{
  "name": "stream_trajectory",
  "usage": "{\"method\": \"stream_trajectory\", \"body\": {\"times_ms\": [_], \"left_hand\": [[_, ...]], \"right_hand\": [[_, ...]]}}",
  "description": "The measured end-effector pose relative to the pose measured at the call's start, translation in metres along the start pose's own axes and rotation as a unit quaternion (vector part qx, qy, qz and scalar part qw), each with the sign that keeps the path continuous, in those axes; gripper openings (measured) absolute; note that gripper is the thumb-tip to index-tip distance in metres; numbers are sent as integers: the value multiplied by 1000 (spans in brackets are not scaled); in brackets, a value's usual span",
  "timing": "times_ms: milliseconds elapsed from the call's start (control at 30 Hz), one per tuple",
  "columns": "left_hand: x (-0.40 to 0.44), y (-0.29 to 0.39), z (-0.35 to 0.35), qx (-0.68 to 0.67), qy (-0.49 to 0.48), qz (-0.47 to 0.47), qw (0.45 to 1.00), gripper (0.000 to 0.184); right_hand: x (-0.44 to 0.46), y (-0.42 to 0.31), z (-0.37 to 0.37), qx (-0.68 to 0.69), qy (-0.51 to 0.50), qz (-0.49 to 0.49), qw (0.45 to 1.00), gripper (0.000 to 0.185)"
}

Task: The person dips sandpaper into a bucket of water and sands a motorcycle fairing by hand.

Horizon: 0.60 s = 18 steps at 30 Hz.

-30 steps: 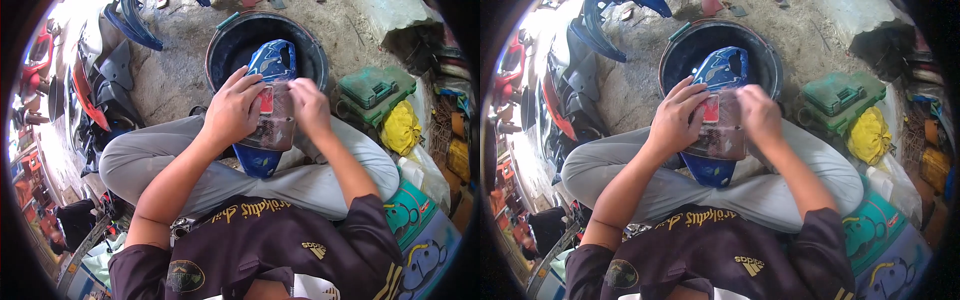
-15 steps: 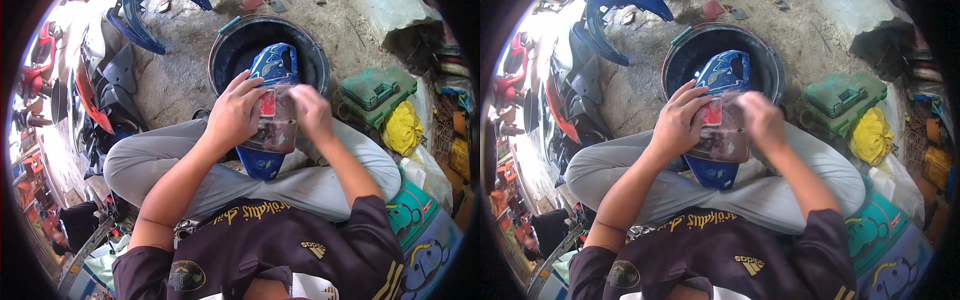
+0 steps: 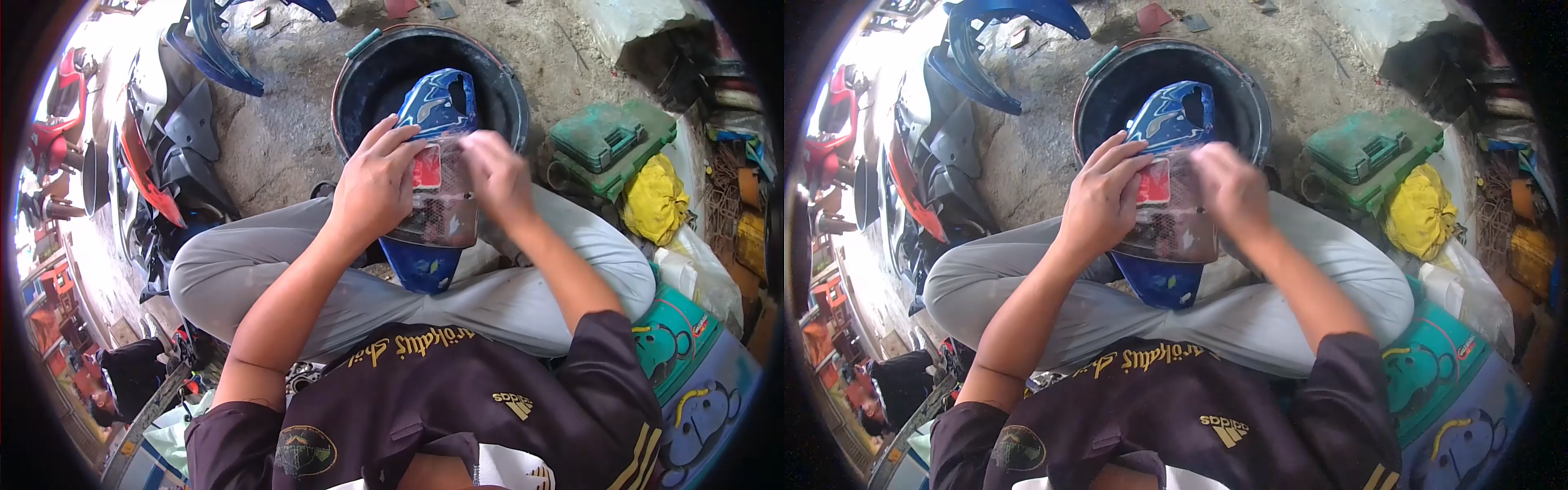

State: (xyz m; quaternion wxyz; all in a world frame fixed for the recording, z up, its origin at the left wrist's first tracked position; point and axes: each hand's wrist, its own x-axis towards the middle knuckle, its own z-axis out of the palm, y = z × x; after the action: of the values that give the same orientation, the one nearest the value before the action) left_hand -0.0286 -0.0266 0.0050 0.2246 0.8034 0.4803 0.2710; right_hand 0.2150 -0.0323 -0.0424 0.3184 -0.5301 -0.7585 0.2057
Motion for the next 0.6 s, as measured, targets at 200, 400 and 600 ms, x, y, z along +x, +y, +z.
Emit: {"method": "stream_trajectory", "body": {"times_ms": [200,400,600], "left_hand": [[2,4,-2,3,-1,-11,1000,30],[3,3,0,14,-4,-19,1000,30],[3,2,2,7,3,-15,1000,31]], "right_hand": [[10,17,0,-9,-18,70,997,20],[8,0,2,-36,-5,-49,998,24],[5,-25,0,-5,-9,-39,999,24]]}}
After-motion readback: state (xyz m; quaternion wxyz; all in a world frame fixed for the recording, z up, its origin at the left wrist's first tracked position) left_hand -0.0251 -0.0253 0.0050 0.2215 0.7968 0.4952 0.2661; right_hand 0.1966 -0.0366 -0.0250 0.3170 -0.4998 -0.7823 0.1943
